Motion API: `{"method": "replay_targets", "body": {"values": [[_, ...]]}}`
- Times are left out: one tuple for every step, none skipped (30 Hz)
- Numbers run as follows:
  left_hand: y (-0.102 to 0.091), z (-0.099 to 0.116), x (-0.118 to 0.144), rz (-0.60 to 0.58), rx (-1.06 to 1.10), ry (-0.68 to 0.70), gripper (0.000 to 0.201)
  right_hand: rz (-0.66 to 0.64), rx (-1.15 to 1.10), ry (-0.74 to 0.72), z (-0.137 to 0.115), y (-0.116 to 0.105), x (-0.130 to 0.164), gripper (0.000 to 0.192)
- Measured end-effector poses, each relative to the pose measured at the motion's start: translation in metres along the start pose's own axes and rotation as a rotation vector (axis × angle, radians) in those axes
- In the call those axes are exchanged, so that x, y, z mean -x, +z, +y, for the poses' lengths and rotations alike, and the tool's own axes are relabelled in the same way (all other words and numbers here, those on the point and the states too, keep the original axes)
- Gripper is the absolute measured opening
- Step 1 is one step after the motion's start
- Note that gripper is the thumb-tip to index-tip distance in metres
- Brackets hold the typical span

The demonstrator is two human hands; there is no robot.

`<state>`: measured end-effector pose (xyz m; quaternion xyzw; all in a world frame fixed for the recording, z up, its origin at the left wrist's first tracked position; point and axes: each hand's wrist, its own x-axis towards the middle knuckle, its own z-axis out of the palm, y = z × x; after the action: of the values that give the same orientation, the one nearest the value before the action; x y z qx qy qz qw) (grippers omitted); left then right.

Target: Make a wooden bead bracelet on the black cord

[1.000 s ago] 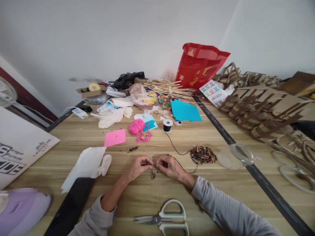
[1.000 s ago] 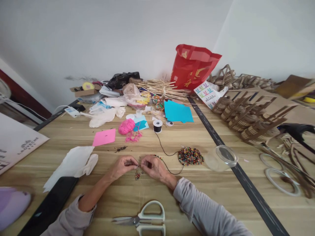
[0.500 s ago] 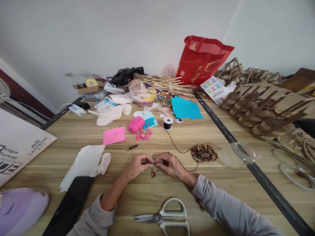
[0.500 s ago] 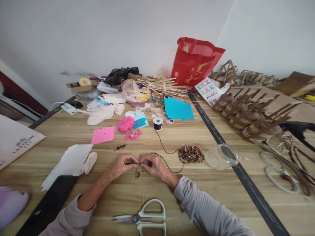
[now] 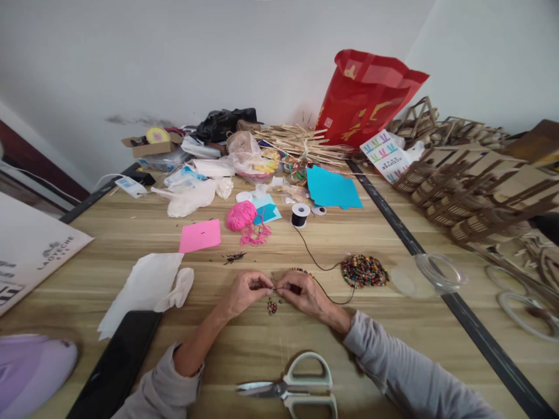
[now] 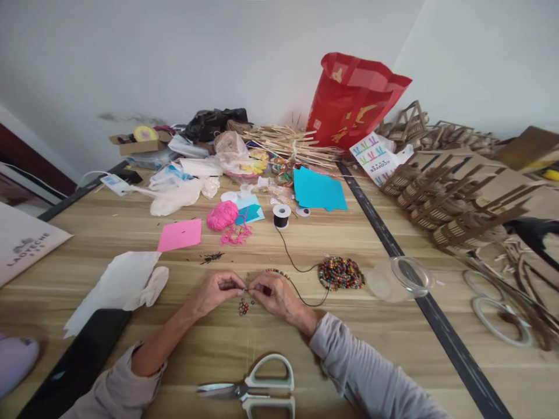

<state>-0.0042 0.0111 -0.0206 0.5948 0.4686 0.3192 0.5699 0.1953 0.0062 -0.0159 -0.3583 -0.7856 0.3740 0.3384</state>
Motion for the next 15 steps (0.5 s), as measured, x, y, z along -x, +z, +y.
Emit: {"method": "replay_targets", "body": {"values": [[0.0001,-0.0002,0.0,0.004,-0.002,-0.004,0.016,-0.001,0.001,-0.009,-0.0006,-0.0002,-0.0002,0.015],[0.0001,-0.0002,0.0001,0.008,-0.004,-0.008,0.016,-0.001,0.0,-0.016,-0.0013,-0.0004,-0.0004,0.015],[0.0002,-0.0001,0.0002,0.012,-0.007,-0.011,0.015,-0.002,0.0,-0.02,-0.0021,-0.0007,-0.0005,0.015],[0.0003,0.0,0.0002,0.015,-0.01,-0.013,0.015,-0.004,0.001,-0.021,-0.0028,-0.0009,-0.0006,0.015],[0.0004,0.0002,0.0003,0.017,-0.012,-0.015,0.015,-0.006,0.002,-0.02,-0.0034,-0.0011,-0.0006,0.016],[0.0006,0.0003,0.0003,0.017,-0.013,-0.017,0.015,-0.009,0.005,-0.016,-0.0037,-0.0013,-0.0006,0.016],[0.0008,0.0004,0.0004,0.015,-0.014,-0.018,0.015,-0.011,0.008,-0.012,-0.0038,-0.0013,-0.0004,0.016],[0.0011,0.0004,0.0005,0.013,-0.014,-0.019,0.015,-0.01,0.012,-0.008,-0.0035,-0.0012,-0.0002,0.016],[0.0015,0.0002,0.0007,0.01,-0.014,-0.019,0.015,-0.01,0.015,-0.006,-0.0029,-0.001,0.0001,0.016],[0.002,-0.0001,0.0009,0.007,-0.014,-0.019,0.015,-0.008,0.016,-0.005,-0.0021,-0.0006,0.0004,0.016],[0.0024,-0.0005,0.0012,0.006,-0.013,-0.017,0.015,-0.006,0.016,-0.006,-0.0012,-0.0003,0.0006,0.016],[0.003,-0.001,0.0015,0.005,-0.011,-0.016,0.015,-0.004,0.017,-0.008,-0.0003,0.0001,0.0009,0.016],[0.0035,-0.0015,0.0018,0.005,-0.009,-0.014,0.014,-0.004,0.018,-0.011,0.0004,0.0005,0.001,0.016],[0.0039,-0.0018,0.0021,0.006,-0.008,-0.012,0.014,-0.004,0.021,-0.016,0.001,0.0007,0.0011,0.016],[0.0043,-0.002,0.0023,0.006,-0.01,-0.007,0.014,-0.003,0.025,-0.021,0.0012,0.0009,0.0011,0.016]]}}
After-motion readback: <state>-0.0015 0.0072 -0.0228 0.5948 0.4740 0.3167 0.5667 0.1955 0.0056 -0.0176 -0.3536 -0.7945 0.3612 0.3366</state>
